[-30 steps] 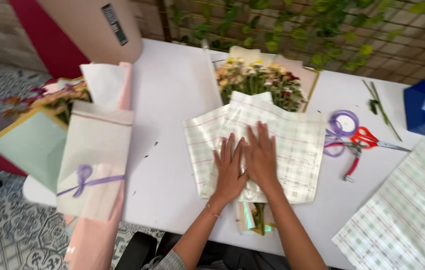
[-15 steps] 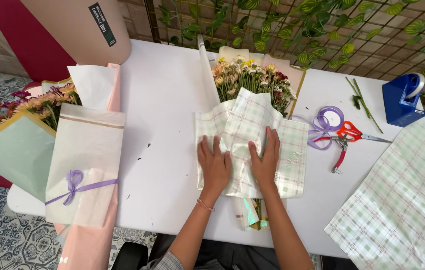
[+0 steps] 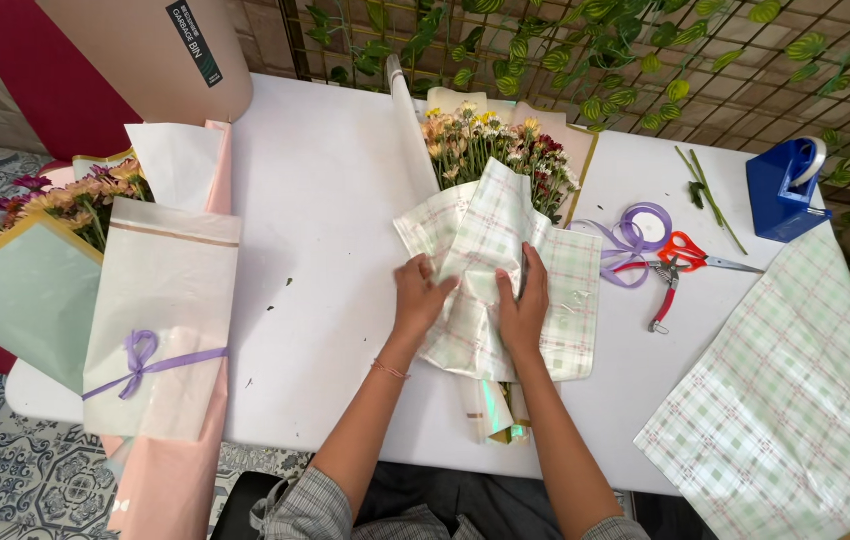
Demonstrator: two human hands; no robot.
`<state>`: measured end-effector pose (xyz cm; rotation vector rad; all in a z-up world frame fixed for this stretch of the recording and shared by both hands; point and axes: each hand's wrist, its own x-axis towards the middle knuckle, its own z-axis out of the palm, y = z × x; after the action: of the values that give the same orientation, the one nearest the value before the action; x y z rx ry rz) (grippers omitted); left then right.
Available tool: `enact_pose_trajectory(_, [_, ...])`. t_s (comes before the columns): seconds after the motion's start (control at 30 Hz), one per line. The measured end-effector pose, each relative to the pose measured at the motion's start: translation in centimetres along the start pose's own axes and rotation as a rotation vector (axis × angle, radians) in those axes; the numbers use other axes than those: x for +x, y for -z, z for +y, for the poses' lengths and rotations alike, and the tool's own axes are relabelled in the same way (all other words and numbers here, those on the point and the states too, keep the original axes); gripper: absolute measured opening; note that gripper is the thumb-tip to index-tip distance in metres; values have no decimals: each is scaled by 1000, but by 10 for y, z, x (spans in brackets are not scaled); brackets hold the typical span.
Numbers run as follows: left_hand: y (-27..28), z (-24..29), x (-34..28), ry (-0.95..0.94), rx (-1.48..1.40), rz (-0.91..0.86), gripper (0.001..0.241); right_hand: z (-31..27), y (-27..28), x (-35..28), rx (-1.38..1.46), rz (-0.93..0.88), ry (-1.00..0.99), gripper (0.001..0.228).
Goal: The person trims flower stems using shears, arranges the flowers on sheets of paper, and wraps them by folding the paper around the bouquet.
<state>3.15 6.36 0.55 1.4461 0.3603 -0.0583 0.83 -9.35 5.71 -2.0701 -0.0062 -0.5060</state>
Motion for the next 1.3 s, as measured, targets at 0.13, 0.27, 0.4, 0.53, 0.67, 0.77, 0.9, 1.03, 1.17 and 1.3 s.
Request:
enact_pose_trajectory(0.13, [19,22,-39,-227,474,76,85,-5,1,-3,41,17,-84,64])
enact_pose_trajectory(0.27, [47,16,-67,-168,608,134,99,-6,0,-1,49,25,-124,76])
enact_pose_trajectory(0.4, [70,51,-98,-33,513,121,100,-1,-3,-1,48,26,-124,78])
enact_pose_trajectory(0.53, [63,20,-85,212,-3,-92,74,3,-2,-2,67,31,-126,74])
enact_pose_trajectory(0.67, [53,4,-67,316,-299,-172,63,1,1,1,137,73,-123,71])
enact_pose_trajectory(0.77, [51,-7,-57,341,-352,-195,62,0,2,2,172,79,-166,59])
enact_pose_trajectory(0.9, [50,-19,-54,409,-428,-224,56,20,6,7,136,58,-128,37])
enact_pose_trajectory(1.03, [48,-17,-47,133,7,-60,60,34,21,19,43,0,-122,36])
enact_pose_trajectory(1.17, [59,14,-49,108,116,-58,43,31,29,19,-57,-55,-36,49])
enact_pose_trajectory(1.3, [72,-5,-26,130,-8,-58,45,-9,31,13,-164,6,98,44])
